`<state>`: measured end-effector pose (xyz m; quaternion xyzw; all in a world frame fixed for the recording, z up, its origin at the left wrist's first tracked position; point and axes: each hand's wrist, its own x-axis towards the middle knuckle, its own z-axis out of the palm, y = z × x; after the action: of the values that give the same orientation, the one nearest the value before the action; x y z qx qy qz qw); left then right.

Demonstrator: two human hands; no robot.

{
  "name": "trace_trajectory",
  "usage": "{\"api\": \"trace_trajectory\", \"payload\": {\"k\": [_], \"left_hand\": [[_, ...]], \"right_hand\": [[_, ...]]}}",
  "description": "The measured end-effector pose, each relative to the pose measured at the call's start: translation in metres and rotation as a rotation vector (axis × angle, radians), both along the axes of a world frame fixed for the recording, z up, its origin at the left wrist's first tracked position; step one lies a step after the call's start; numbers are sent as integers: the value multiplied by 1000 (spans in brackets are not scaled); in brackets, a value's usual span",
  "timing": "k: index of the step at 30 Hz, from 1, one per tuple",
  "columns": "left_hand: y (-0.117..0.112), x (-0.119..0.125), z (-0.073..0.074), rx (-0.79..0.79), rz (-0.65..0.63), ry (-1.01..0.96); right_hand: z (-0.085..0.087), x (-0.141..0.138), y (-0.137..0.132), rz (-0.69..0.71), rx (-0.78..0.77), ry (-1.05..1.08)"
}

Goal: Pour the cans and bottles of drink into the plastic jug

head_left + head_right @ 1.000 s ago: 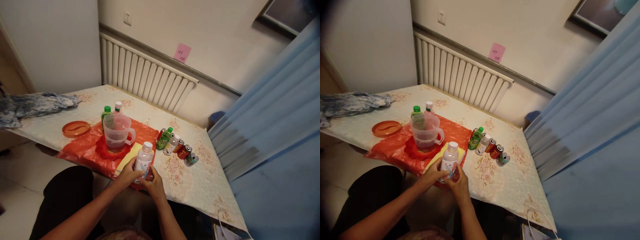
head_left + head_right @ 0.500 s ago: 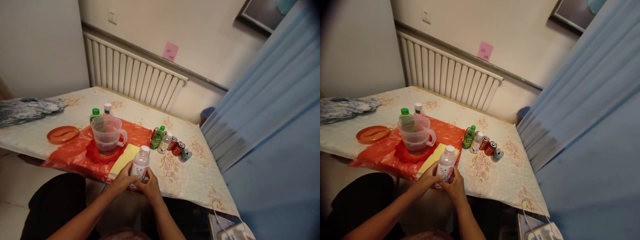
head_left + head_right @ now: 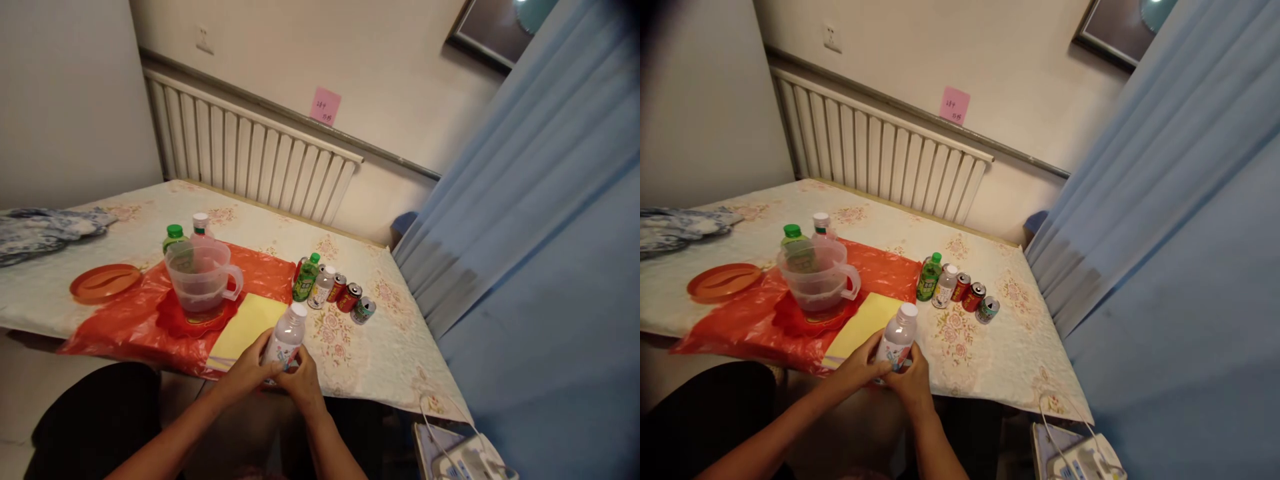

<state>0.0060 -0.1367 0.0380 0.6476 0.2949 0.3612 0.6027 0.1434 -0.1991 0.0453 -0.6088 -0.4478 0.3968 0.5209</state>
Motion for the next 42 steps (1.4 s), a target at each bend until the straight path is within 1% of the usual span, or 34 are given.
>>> {"api": "trace_trajectory", "payload": {"k": [2, 5, 8, 9, 10, 12, 14, 18, 22, 26, 34, 38, 42], "left_hand": [[5, 0, -8, 50, 52, 72], [20, -5, -26, 185, 212, 253], [41, -17, -44, 405, 372, 406], [49, -20, -48, 489, 403, 447], [56, -23, -52, 570, 417, 485], [68, -28, -58, 700, 404, 561], [76, -30, -63, 778, 378, 647], [79, -29, -71, 845, 389, 801], [76, -28, -76, 878, 425, 853], [78, -29, -77, 882, 421, 893], [77, -28, -75, 930, 419, 933], [78, -29, -78, 982, 429, 936], [80, -30, -82, 1034, 442, 944]], "right_hand": [[-4, 11, 2, -77, 2, -20], [-9, 38, 7, -201, 3, -87], [-15, 68, 14, -308, 46, -154], [-17, 78, 17, -343, 60, -173], [-19, 87, 20, -373, 68, -187], [-24, 103, 26, -421, 75, -197], [-29, 116, 33, -455, 78, -200], [-39, 134, 47, -503, 93, -212], [-48, 144, 61, -525, 108, -231], [-55, 151, 77, -541, 129, -252], [-72, 160, 102, -618, 160, -325], [-82, 160, 107, -659, 178, -359], [-90, 158, 108, -696, 199, -399]]}}
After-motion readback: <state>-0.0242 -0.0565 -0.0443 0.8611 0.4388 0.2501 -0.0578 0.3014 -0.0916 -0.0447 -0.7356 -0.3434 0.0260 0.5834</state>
